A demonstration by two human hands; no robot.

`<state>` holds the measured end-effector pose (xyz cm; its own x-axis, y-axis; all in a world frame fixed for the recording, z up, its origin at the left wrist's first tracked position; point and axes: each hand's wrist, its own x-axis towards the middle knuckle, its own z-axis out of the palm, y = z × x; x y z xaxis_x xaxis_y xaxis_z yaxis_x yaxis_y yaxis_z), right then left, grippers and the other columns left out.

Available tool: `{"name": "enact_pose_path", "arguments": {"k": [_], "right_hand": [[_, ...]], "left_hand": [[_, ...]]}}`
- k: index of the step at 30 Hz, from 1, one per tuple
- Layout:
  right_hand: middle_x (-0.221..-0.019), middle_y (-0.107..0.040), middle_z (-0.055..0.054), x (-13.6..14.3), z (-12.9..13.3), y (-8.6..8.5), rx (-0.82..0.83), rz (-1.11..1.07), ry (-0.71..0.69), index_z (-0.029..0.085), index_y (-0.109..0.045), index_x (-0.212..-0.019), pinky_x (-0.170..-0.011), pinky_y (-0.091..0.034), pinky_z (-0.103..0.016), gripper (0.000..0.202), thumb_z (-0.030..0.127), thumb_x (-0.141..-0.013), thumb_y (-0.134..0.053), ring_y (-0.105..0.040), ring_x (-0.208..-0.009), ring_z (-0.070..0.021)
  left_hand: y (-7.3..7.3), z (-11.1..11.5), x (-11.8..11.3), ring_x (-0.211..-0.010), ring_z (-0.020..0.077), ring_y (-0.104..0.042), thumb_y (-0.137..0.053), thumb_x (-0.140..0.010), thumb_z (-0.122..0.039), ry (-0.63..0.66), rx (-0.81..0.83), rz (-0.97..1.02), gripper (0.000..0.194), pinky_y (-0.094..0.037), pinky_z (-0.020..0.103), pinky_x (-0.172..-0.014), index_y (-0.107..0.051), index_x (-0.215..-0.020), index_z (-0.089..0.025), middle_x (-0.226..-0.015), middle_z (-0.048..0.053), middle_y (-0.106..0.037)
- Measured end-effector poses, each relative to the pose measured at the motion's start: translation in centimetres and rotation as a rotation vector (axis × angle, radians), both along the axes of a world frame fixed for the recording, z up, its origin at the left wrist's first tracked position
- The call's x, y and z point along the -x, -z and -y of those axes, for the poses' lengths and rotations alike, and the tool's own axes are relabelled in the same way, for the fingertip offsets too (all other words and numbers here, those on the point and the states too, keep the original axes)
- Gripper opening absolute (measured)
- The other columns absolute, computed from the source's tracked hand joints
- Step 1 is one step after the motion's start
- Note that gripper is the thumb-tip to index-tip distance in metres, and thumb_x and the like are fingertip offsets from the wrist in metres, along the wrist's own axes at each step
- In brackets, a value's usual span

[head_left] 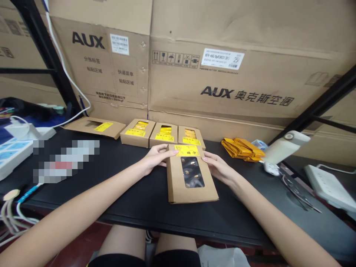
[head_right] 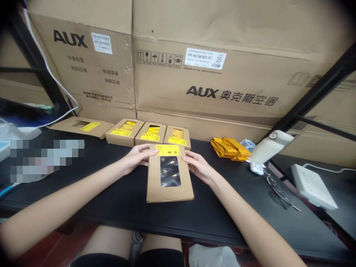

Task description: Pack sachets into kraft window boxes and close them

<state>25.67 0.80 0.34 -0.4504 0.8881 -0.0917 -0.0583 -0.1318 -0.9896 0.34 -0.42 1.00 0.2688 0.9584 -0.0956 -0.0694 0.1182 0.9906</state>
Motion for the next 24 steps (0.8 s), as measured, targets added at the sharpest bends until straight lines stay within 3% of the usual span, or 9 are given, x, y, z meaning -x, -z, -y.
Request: {"name": "enact_pose_path", "arguments": {"k": [9,16,24], "right_hand": [[-0.116,-0.066,-0.009,0.2,-0.07,0.25,0.043,-0.079,0.056,0.019,-0.065,-0.113,-0.1,-0.044,-0.037,0.048,0.028,-0.068,-0.075,-0.065,-0.101,-0.0204],[-0.13,-0.058,-0.008,0.34,-0.1,0.45,0.034,-0.14,0.036,0.021,-0.063,-0.116,-0.102,-0.043,-0.039,0.05,0.029,-0.068,-0.074,-0.059,-0.114,-0.024],[-0.121,-0.064,-0.009,0.09,-0.36,0.95,0.051,-0.134,0.027,0.018,-0.064,-0.113,-0.097,-0.046,-0.035,0.047,0.03,-0.068,-0.074,-0.064,-0.103,-0.0215]], "left_hand": [[0.13,-0.09,-0.18,-0.09,0.0179,-0.066,-0.076,-0.068,-0.044,-0.01,-0.002,-0.008,0.045,-0.051,0.022,-0.064,-0.066,-0.105,-0.021,-0.11,0.009,-0.069],[-0.01,-0.11,-0.14,-0.095,0.0185,-0.065,-0.075,-0.069,-0.044,0.03,-0.022,-0.009,0.046,-0.052,0.023,-0.068,-0.066,-0.11,-0.023,-0.114,0.008,-0.068],[0.41,-0.24,-0.18,-0.095,0.0204,-0.066,-0.075,-0.068,-0.044,0.055,-0.001,0.01,0.048,-0.052,0.027,-0.072,-0.066,-0.109,-0.022,-0.112,0.009,-0.069]]}}
